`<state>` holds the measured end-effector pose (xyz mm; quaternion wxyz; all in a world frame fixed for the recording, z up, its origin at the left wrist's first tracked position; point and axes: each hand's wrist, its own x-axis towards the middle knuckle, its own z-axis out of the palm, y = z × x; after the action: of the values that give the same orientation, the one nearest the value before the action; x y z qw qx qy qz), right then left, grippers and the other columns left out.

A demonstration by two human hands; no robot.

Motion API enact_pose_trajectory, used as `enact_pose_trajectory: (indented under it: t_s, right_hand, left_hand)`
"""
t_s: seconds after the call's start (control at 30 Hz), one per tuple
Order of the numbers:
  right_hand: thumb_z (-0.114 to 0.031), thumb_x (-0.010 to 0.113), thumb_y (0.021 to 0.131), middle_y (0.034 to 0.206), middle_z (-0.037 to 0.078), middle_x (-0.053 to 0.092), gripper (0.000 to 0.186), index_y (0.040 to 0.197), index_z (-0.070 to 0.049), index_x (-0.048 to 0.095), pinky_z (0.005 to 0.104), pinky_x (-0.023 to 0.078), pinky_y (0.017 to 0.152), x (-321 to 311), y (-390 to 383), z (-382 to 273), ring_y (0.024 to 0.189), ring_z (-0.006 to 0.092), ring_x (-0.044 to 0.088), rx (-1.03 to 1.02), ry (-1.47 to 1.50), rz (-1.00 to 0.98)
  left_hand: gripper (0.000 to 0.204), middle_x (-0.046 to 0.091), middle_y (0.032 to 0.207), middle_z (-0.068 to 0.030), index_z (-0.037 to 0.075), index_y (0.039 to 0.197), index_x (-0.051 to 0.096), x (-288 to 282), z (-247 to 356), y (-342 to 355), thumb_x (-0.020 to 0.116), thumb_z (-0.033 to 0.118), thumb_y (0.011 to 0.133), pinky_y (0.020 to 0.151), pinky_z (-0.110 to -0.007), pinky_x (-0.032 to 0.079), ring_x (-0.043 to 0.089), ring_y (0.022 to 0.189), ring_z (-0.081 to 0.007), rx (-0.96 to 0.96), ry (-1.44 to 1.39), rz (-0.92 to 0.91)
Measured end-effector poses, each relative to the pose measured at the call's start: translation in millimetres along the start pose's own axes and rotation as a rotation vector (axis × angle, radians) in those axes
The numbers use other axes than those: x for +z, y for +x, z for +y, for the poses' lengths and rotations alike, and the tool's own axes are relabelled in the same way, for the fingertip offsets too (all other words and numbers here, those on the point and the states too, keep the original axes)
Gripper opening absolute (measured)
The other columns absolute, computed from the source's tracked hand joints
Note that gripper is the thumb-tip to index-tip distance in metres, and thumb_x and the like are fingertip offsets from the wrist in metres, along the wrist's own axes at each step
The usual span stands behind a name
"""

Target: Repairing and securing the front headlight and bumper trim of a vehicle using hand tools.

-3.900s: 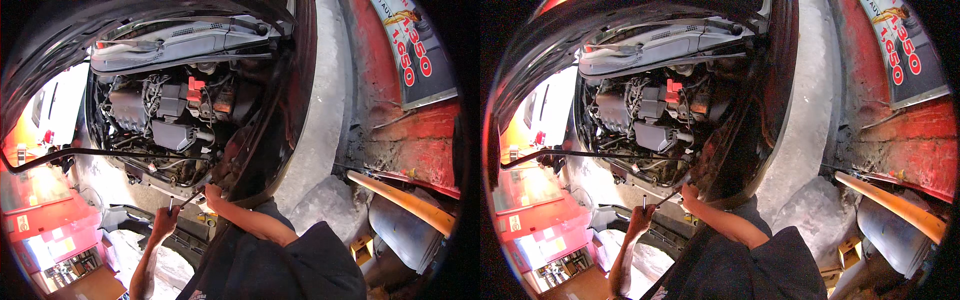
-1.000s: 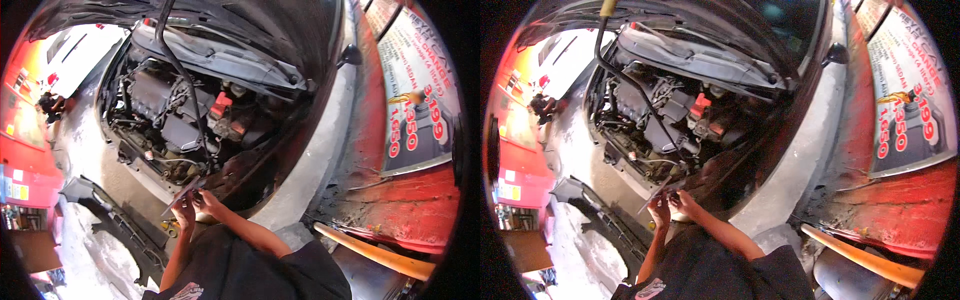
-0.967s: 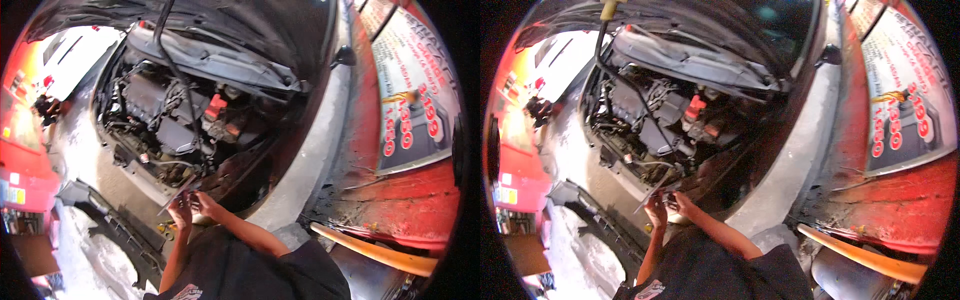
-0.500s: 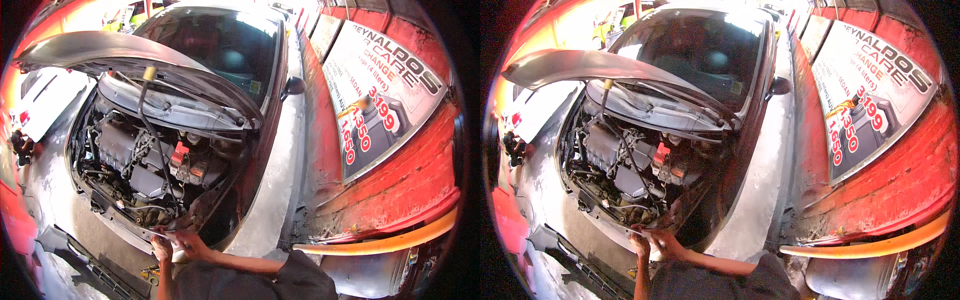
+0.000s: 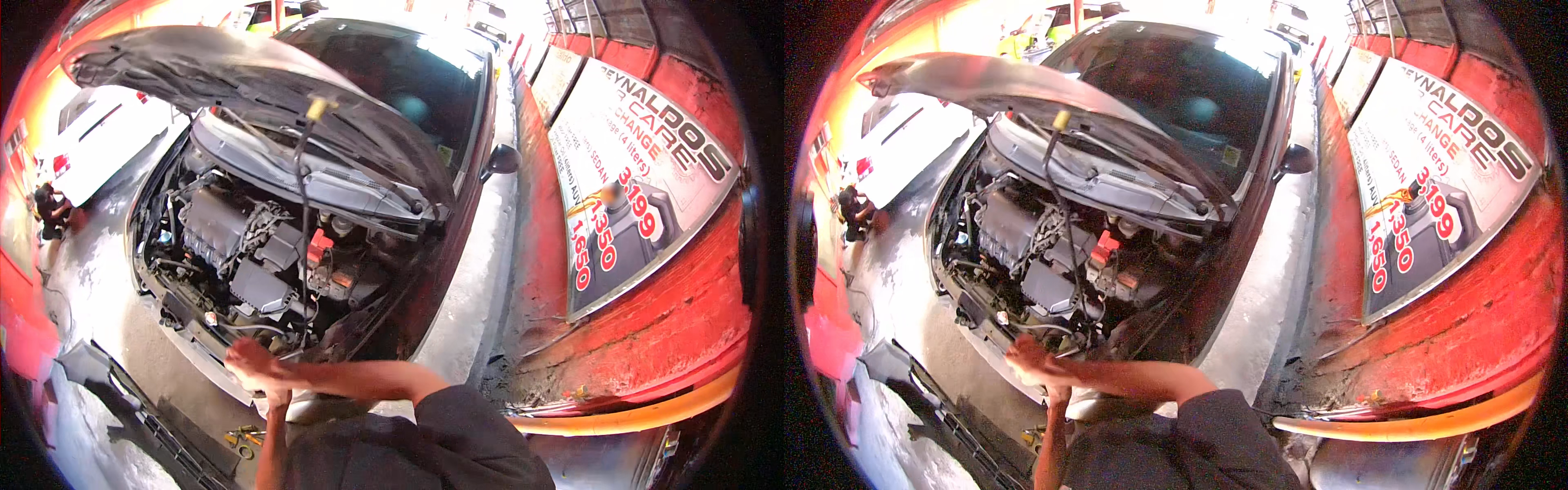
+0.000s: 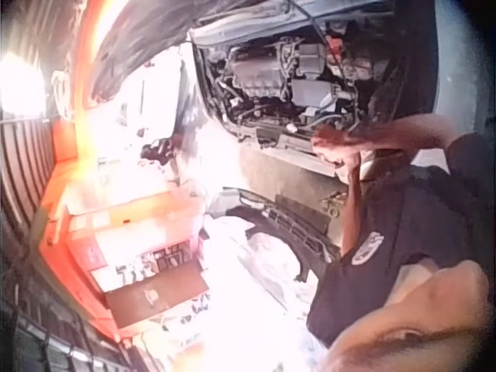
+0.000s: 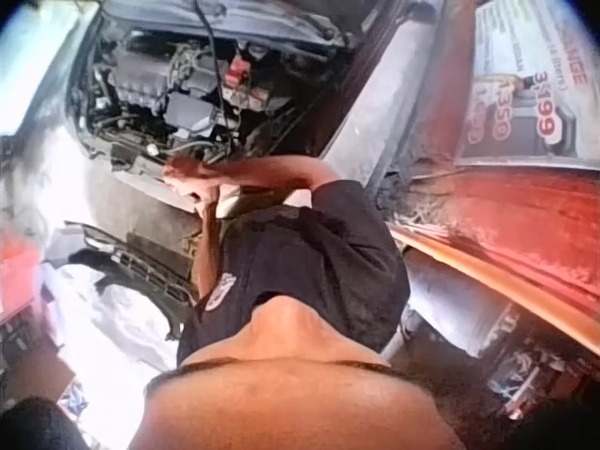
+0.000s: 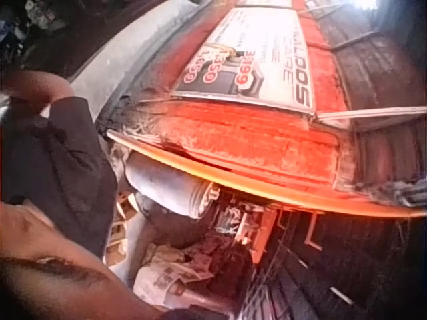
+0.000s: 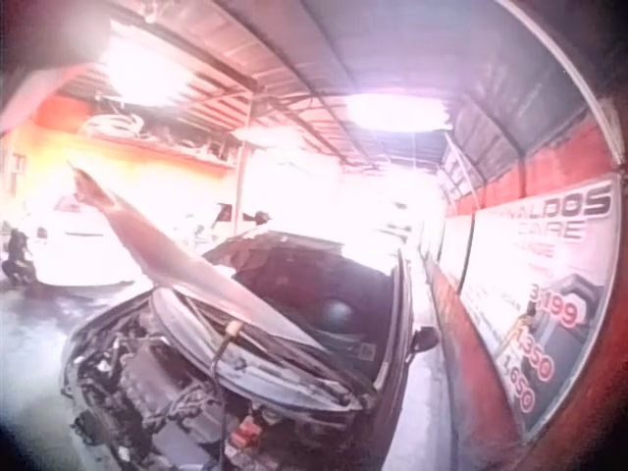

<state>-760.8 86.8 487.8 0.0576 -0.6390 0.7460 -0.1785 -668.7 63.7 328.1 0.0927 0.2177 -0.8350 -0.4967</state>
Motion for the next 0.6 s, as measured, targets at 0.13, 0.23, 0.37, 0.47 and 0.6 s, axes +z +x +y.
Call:
enact_pose_trajectory:
  t_s: [0.13,0.23,0.37,0.47,0.6]
  right_hand:
    - [-0.01,0.064,0.06,0.069,0.022,0.061,0.014,0.066,0.002,0.062,0.045,0.05,0.057,-32,14,32,0.067,0.0352,0.063,0.187,0.177,0.008]
    - [-0.018,0.064,0.067,0.068,0.019,0.062,0.018,0.072,-0.001,0.063,0.0423,0.05,0.06,-24,2,80,0.066,0.034,0.063,0.341,0.394,0.285]
    - [-0.022,0.063,0.076,0.068,0.017,0.063,0.017,0.075,-0.005,0.063,0.0424,0.05,0.061,-46,-31,73,0.066,0.0336,0.063,0.413,0.217,0.316]
    - [-0.029,0.059,0.08,0.069,0.016,0.063,0.025,0.073,-0.006,0.062,0.043,0.049,0.059,-46,-62,84,0.066,0.0344,0.062,0.471,0.057,0.404]
    - [-0.029,0.057,0.084,0.06,0.015,0.06,0.026,0.07,-0.008,0.063,0.0434,0.047,0.054,-48,-74,64,0.06,0.0346,0.06,0.569,-0.046,0.409]
  left_hand:
    - [0.018,0.057,0.103,-0.0151,-0.006,0.1,0.054,-13,46,0,0.05,0.007,0.088,0.083,-0.035,0.042,0.052,0.097,-0.02,0.079,-0.185,0.055]
    - [0.016,0.057,0.068,-0.0186,0.001,0.099,0.058,-8,61,16,0.051,0.008,0.086,0.06,-0.039,0.045,0.058,0.063,-0.0306,0.179,0.04,0.155]
    - [0.01,0.054,0.069,-0.0201,-0.001,0.092,0.055,2,51,17,0.051,0.007,0.086,0.058,-0.042,0.043,0.055,0.062,-0.0346,0.286,-0.17,0.101]
    - [0.013,0.05,0.069,-0.019,-0.002,0.09,0.049,-5,83,13,0.05,0.011,0.089,0.058,-0.041,0.042,0.052,0.063,-0.0364,0.296,-0.106,0.103]
    - [0.012,0.05,0.07,-0.0195,-0.001,0.092,0.05,-3,63,13,0.048,0.01,0.089,0.057,-0.041,0.041,0.052,0.064,-0.0392,0.363,-0.117,0.091]
